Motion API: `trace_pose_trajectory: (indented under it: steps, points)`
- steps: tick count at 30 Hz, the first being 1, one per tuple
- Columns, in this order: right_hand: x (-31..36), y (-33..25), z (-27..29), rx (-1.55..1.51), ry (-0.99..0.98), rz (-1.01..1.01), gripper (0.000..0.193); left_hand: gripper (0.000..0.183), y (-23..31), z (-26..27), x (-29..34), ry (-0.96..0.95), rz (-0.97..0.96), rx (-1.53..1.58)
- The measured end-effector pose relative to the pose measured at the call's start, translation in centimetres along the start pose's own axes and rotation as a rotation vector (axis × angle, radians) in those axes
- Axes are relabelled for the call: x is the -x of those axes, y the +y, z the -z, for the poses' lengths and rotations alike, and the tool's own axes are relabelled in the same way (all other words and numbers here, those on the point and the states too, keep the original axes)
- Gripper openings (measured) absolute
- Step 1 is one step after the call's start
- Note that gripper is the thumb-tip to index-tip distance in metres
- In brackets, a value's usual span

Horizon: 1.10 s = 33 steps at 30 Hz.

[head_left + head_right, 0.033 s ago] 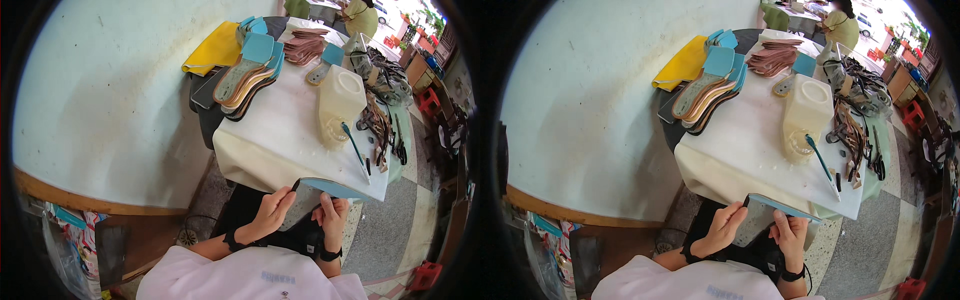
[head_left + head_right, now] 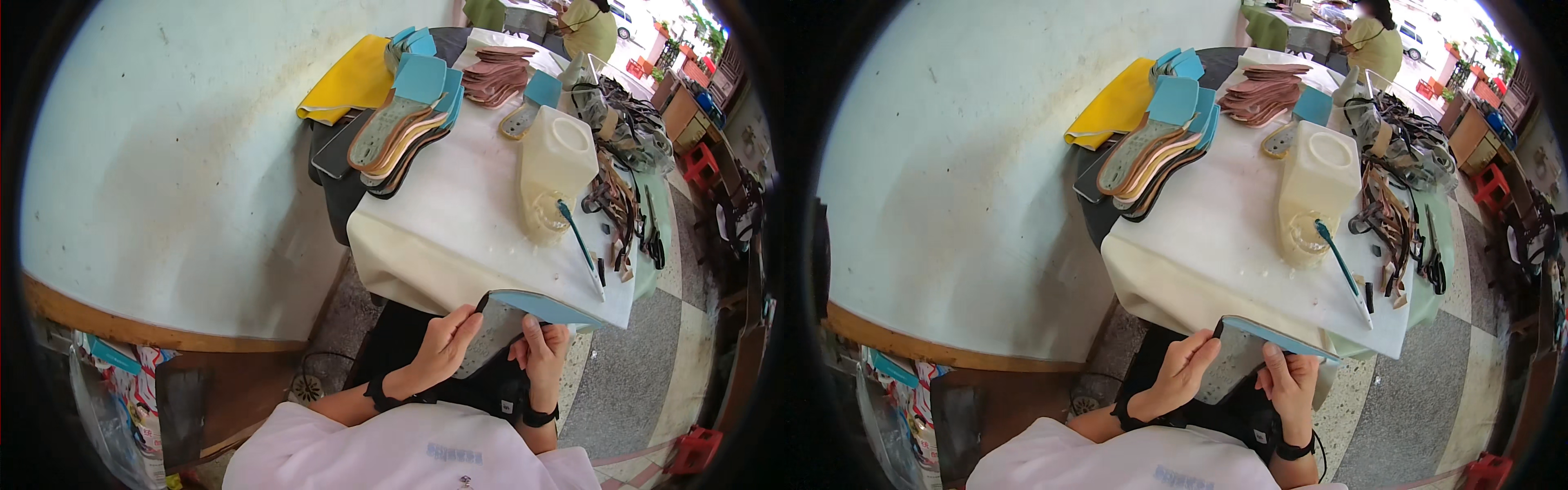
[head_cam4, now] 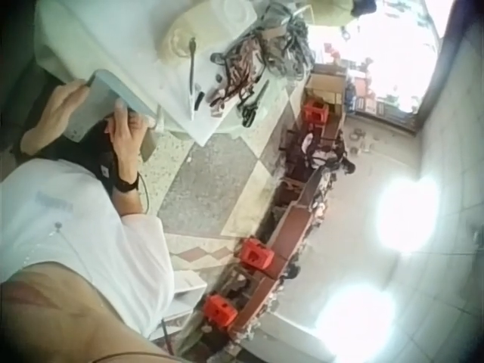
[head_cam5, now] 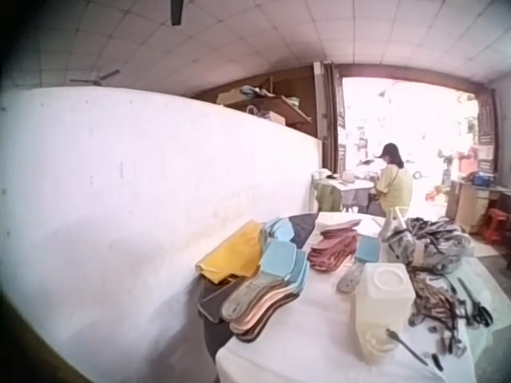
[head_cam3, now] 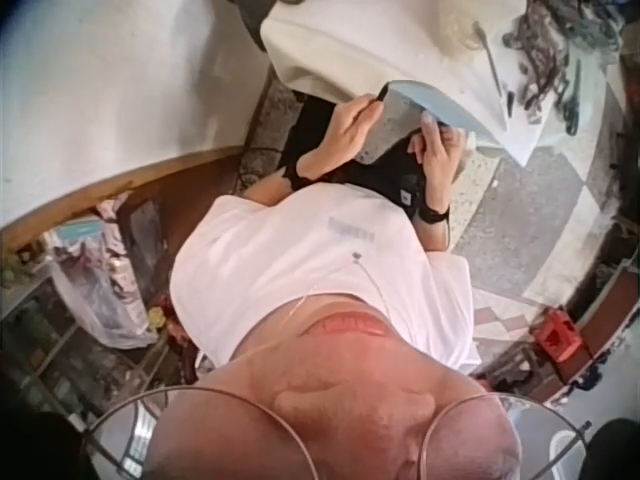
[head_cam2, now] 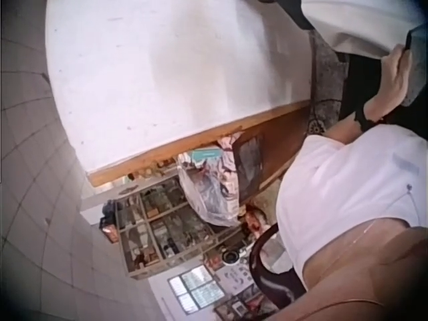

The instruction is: The person wraps a black strip around the edge of a shoe insole by hand, trims the excess with shears, and presses the edges down. Finally, they turn the insole over and place it onto a stack of other insoles.

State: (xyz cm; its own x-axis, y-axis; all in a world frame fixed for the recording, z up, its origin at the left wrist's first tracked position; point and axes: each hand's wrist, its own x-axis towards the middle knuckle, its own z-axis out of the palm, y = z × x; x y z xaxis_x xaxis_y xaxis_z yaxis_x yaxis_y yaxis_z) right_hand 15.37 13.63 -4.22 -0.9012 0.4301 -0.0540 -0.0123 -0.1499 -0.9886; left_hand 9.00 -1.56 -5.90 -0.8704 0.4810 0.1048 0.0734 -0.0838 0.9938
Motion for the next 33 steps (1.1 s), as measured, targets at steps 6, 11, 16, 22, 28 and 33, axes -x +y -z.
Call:
trace_pose_trajectory:
  steps: [6, 11, 16, 22, 28, 33]
  points:
    - [0.2, 0.1, -0.3, 0.074, 0.082, -0.029, 0.031, 0.022, -0.6, -0.5, 0.1, -0.011, 0.073, 0.042]
    - [-1.2, -1.1, 0.2, -0.111, 0.229, -0.031, 0.033, 0.029, 0.1, -0.2, -0.5, -0.079, 0.101, -0.001]
    - [-2.6, -1.7, 2.4, -0.243, 0.313, -0.006, 0.032, 0.034, -0.5, 1.2, -0.3, -0.294, 0.116, 0.081]
    - [-3.4, -1.5, 3.0, -0.31, 0.278, 0.015, 0.033, 0.031, 0.4, 1.0, 0.5, -0.393, 0.273, 0.272]
    - [-4.0, -1.6, 2.3, -0.311, 0.162, 0.077, 0.039, 0.026, 1.3, 2.1, 0.2, -0.329, 0.249, 0.265]
    - [-6.3, -1.4, 4.0, -0.069, 0.092, 0.253, 0.038, 0.028, 3.3, 4.4, -1.6, -0.128, 0.262, 0.383]
